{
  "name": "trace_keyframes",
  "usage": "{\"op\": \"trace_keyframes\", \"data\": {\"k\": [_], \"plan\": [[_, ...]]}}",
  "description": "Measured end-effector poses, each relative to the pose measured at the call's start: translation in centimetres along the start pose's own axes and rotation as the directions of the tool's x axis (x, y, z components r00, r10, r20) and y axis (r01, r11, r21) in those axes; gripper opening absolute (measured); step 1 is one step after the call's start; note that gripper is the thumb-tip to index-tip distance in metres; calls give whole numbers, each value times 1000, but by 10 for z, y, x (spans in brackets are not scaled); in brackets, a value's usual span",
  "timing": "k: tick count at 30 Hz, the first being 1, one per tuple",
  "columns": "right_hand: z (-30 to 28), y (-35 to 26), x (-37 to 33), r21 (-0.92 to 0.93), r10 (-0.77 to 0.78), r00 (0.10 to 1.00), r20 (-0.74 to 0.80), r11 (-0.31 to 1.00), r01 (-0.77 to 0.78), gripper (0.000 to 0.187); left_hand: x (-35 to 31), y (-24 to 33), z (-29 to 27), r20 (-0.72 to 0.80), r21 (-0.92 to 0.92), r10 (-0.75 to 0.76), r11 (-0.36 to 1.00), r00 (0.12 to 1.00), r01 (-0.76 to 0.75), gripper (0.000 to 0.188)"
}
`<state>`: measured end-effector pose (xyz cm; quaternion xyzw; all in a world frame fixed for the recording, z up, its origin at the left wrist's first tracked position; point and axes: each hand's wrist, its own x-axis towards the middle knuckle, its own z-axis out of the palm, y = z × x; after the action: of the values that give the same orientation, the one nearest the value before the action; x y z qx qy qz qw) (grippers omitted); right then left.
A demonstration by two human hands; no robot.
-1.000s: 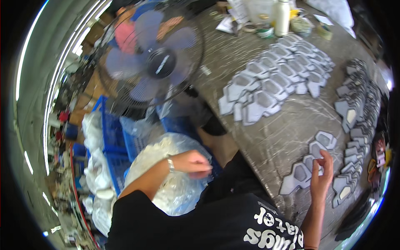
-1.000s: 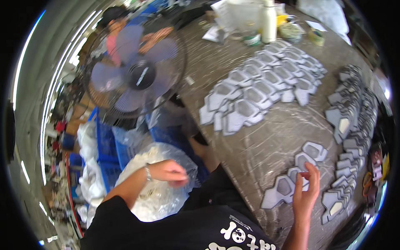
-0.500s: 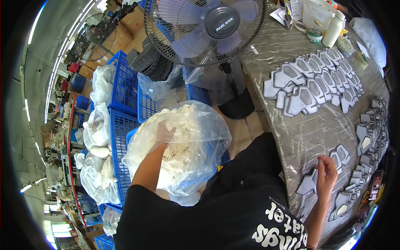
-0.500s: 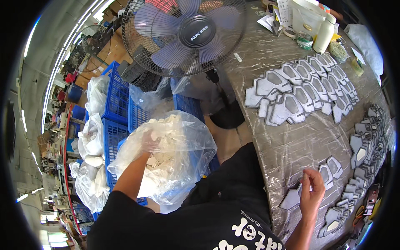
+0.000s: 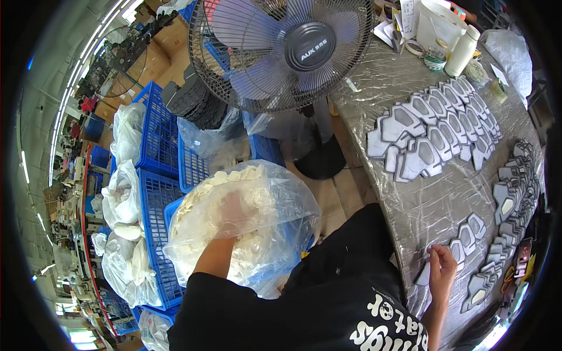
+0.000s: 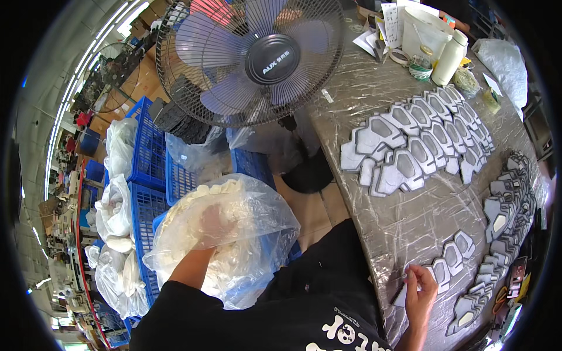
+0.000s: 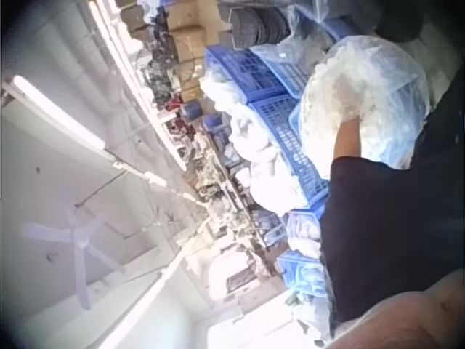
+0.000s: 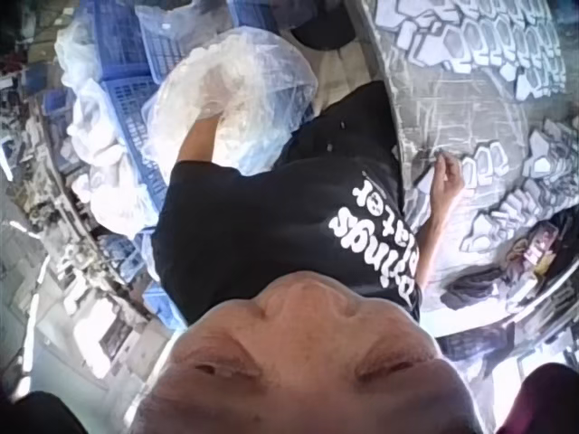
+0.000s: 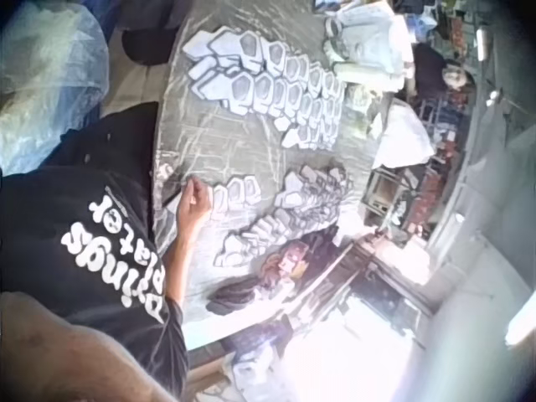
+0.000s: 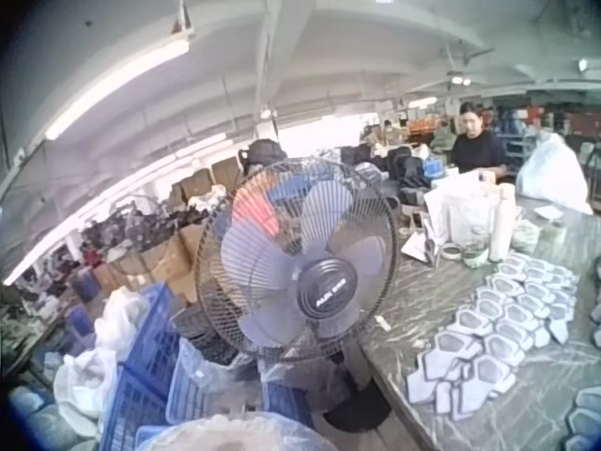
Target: The person applies adhesive to several gray and black shoe components using a white applicator, then reaches into a bag for more small white pieces and continues applying them to the components on the table.
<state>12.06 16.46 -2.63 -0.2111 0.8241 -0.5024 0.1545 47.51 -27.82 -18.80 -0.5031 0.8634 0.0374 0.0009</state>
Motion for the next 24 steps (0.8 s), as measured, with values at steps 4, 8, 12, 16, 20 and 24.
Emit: {"op": "trace_keyframes", "data": {"k": [4,8,12,16,20,24], "plan": [[1,-8,1,-64,-12,999,48,998,15,14,7,-2,15,22,-106,17,994,1000,-15,77],[-1,-2,-3,-21,23,1000,-16,1000,-23,13,5,21,14,119,-37,-146,988,982,152,73],[1,3,-4,-45,44,999,24,998,-43,13,2,-8,45,-93,-63,-32,998,995,26,65],[2,-1,-10,-34,59,998,34,998,-58,13,2,-16,56,-204,14,133,991,970,-133,55],[-5,5,-11,-17,26,1000,-3,1000,-26,13,-2,5,-1,58,-100,10,995,998,-4,49],[-2,2,-8,-26,6,1000,17,1000,-6,12,-8,-22,3,-16,-96,58,994,998,-59,44]]}}
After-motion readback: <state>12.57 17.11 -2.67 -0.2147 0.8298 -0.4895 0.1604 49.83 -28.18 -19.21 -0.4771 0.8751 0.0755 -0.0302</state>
